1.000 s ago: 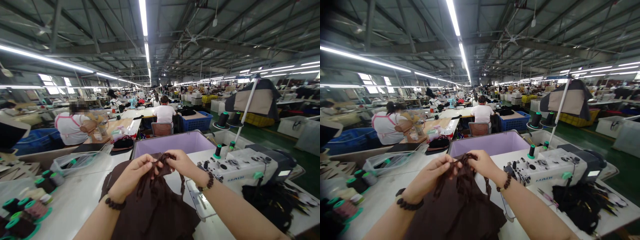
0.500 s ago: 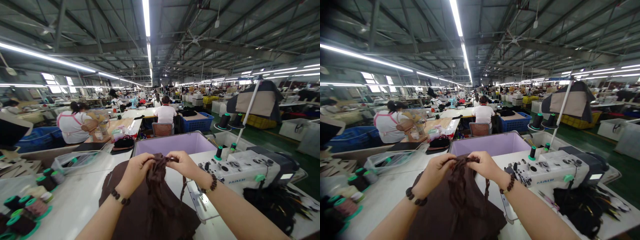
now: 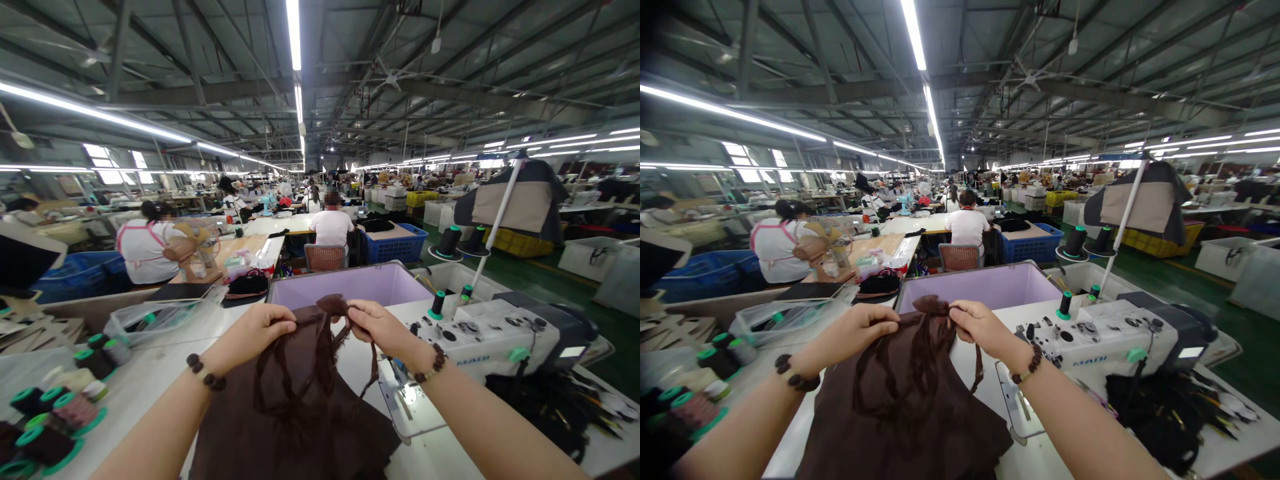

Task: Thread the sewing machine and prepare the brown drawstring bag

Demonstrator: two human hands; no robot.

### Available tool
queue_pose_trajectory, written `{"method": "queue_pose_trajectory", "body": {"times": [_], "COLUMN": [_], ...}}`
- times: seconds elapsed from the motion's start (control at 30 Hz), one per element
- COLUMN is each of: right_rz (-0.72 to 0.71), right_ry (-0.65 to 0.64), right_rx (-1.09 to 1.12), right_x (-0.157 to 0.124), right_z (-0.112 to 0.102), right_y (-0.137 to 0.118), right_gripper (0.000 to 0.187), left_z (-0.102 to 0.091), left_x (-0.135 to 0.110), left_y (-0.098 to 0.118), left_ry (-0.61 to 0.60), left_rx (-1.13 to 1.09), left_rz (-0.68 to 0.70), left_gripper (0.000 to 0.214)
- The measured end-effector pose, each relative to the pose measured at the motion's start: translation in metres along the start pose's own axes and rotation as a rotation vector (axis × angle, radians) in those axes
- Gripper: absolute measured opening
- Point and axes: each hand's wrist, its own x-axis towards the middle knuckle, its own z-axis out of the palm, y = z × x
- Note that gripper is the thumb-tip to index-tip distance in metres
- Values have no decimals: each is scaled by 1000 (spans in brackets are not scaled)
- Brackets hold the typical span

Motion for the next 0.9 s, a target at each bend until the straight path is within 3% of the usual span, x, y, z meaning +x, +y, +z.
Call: {"method": "queue_pose_trajectory", "body": {"times": [0.13,0.23,0.3,0.37,0.43,0.57,0.67,0.8,0.9], "right_rz": [41,40,45,50,52,64,83,100,111], "right_ry": [-7,32,65,91,107,138,147,171,184], "right_rx": [115,67,28,5,-2,-28,-55,-93,-109], "right_x": [1,1,1,1,2,6,8,7,7], "right_z": [-2,-3,-3,-3,-3,-1,0,0,2], "right_y": [7,9,9,7,6,6,6,5,6], "right_gripper": [34,34,32,31,31,33,34,35,37], "left_z": [10,15,16,15,15,20,22,24,30], "left_x": [-1,-4,-5,-5,-4,-2,-1,-2,-4], "left_y": [-8,-10,-11,-11,-9,-3,-6,-13,-5], "left_ry": [27,40,32,-9,13,250,210,98,252], "left_rx": [-331,-541,-592,-548,-361,68,43,-197,-139], "left_rz": [-30,-155,-167,-152,-127,-147,-183,-157,-113], "left_gripper": [30,36,33,27,19,14,11,21,22]}}
